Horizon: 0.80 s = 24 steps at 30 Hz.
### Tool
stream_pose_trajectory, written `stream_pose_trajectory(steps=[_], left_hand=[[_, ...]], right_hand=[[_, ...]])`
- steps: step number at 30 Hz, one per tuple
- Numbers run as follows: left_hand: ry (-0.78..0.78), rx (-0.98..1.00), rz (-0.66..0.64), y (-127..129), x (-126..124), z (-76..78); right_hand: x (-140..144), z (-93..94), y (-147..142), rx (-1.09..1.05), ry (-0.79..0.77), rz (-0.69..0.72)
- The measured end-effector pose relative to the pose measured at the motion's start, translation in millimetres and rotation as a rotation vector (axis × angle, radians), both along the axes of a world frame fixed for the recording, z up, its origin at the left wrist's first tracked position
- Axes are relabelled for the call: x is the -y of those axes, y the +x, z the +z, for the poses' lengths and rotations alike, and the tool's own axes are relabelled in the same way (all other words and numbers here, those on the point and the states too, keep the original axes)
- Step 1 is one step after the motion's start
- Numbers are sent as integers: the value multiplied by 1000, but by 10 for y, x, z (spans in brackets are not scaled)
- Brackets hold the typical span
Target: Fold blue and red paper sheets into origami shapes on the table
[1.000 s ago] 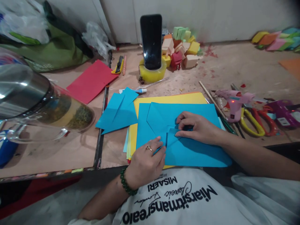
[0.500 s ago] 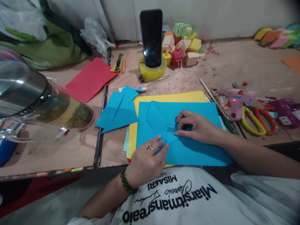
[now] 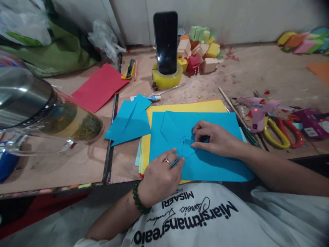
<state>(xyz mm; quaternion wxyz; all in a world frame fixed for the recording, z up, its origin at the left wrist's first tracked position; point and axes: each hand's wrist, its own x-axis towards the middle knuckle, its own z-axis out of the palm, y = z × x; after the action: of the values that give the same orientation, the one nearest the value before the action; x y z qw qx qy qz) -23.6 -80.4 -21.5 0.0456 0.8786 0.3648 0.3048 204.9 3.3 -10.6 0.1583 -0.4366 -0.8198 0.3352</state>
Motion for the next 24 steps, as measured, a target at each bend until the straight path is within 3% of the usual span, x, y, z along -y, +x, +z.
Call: stream_pose_trajectory(steps=[12,19,24], left_hand=[[96,-124,-11,12,42,-24],[92,-154,-90,24,49,-61],[81,-118,-71,31,38,-48]], right_hand=[[18,14,-32,52,45,-18],[158,74,-178,304,196,-81],[157,56,-101,363,245,-92]])
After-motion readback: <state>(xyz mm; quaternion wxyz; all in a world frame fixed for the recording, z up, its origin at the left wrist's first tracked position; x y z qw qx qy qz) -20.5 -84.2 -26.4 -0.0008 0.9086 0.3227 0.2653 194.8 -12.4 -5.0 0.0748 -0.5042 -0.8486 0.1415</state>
